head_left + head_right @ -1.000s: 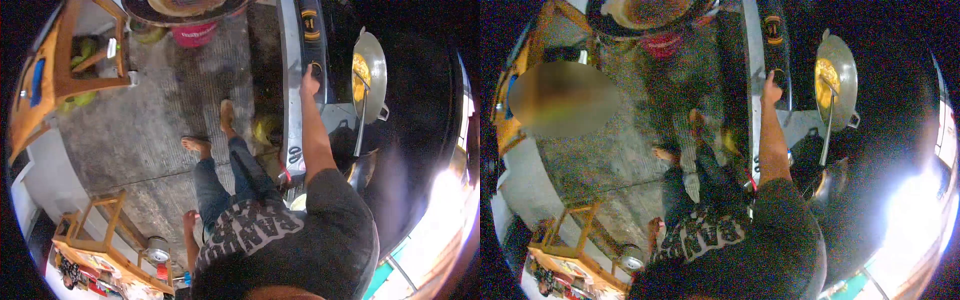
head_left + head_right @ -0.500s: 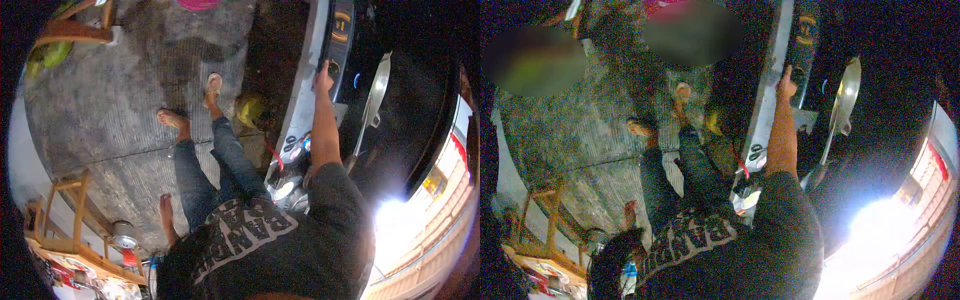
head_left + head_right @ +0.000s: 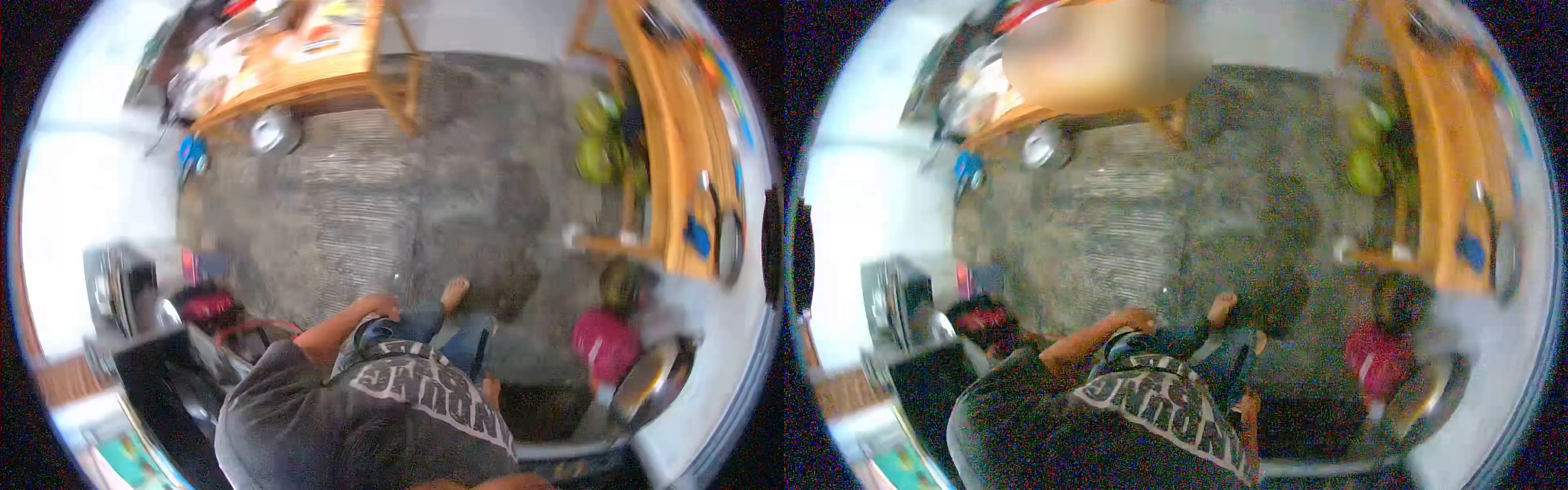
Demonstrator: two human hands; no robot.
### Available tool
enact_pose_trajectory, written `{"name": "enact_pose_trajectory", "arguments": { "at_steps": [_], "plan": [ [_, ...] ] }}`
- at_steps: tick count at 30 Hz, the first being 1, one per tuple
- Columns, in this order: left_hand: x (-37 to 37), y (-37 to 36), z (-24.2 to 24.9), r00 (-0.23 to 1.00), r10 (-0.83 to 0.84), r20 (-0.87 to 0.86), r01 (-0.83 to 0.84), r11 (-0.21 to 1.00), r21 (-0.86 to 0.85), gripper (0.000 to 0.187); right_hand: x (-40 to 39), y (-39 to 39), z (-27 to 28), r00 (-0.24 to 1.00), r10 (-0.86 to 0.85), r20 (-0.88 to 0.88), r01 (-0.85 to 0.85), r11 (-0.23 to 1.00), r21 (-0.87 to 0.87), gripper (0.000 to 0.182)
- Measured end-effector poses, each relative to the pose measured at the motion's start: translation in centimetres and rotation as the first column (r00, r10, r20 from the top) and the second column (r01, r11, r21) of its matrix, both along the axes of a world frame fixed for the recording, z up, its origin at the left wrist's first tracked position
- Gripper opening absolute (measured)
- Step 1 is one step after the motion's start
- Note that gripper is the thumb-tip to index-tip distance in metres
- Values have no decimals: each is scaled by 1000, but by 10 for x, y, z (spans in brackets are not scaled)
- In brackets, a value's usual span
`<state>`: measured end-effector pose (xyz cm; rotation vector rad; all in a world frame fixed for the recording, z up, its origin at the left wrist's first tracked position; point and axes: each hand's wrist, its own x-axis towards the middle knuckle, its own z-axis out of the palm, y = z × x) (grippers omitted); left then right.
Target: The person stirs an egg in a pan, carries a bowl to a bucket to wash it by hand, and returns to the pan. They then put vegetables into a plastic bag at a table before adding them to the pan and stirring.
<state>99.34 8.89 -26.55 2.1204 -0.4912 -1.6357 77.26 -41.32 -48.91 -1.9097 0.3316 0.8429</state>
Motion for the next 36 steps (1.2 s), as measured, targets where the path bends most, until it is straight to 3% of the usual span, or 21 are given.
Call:
{"name": "enact_pose_trajectory", "arguments": {
  "at_steps": [1,3,4,5,7,9,10,13,16,17,19,21,23,25,26,27,29,31,32,33,36],
  "plan": [
    [17,14,23,967,248,-60,-248,969,4,44,41,-9,-16,973,-205,-105,213,975,64,33],
    [36,32,35,731,649,-210,-663,749,7,39,142,-3,31,747,-564,-352,624,778,79,22],
    [43,47,30,595,780,-192,-802,591,-87,37,194,16,75,741,-591,-319,638,768,57,19],
    [43,66,19,441,875,-201,-895,411,-176,35,271,64,175,734,-617,-285,651,758,36,18],
    [58,83,28,103,954,-282,-970,33,-242,32,353,88,218,767,-588,-256,618,784,52,19],
    [87,122,65,-238,893,-382,-925,-328,-193,31,408,99,187,883,-453,-124,463,884,65,20],
    [103,137,74,-236,894,-380,-919,-332,-211,33,439,105,169,925,-374,-62,378,923,75,20],
    [148,189,91,-230,912,-339,-914,-322,-245,36,520,162,171,966,-229,-121,222,972,-72,21],
    [200,241,94,-391,849,-354,-831,-491,-260,33,586,237,181,988,-122,-96,120,992,-29,22],
    [217,262,99,-398,842,-363,-824,-502,-262,29,611,255,170,998,34,-60,-38,997,-64,23],
    [243,312,94,-299,915,-272,-837,-388,-386,23,656,307,169,983,183,24,-180,980,-83,23],
    [262,354,114,-382,905,-189,-745,-423,-516,12,701,390,235,897,433,90,-429,901,-63,28],
    [271,391,134,-511,841,-176,-657,-515,-550,5,744,471,277,846,529,64,-526,849,-50,33],
    [274,421,150,-612,783,-106,-623,-561,-546,5,792,529,237,659,698,281,-707,702,-86,32],
    [275,439,155,-653,754,-68,-610,-577,-543,5,797,578,271,664,702,258,-718,694,-42,32],
    [275,458,157,-618,775,133,-694,-458,-555,10,793,633,322,673,702,233,-723,691,4,31],
    [281,506,157,-468,720,512,-847,-202,-491,23,789,723,360,683,708,178,-730,659,180,24],
    [303,560,168,-324,481,815,-876,172,-450,43,783,806,368,675,719,167,-726,605,328,25],
    [317,588,173,-260,313,914,-864,348,-365,53,778,846,368,690,709,145,-701,604,379,24],
    [334,620,179,-156,309,938,-858,429,-283,68,772,889,367,707,696,124,-671,605,429,23],
    [384,705,164,86,233,969,-765,638,-86,103,753,998,365,890,455,-43,-367,767,526,25]
  ]
}}
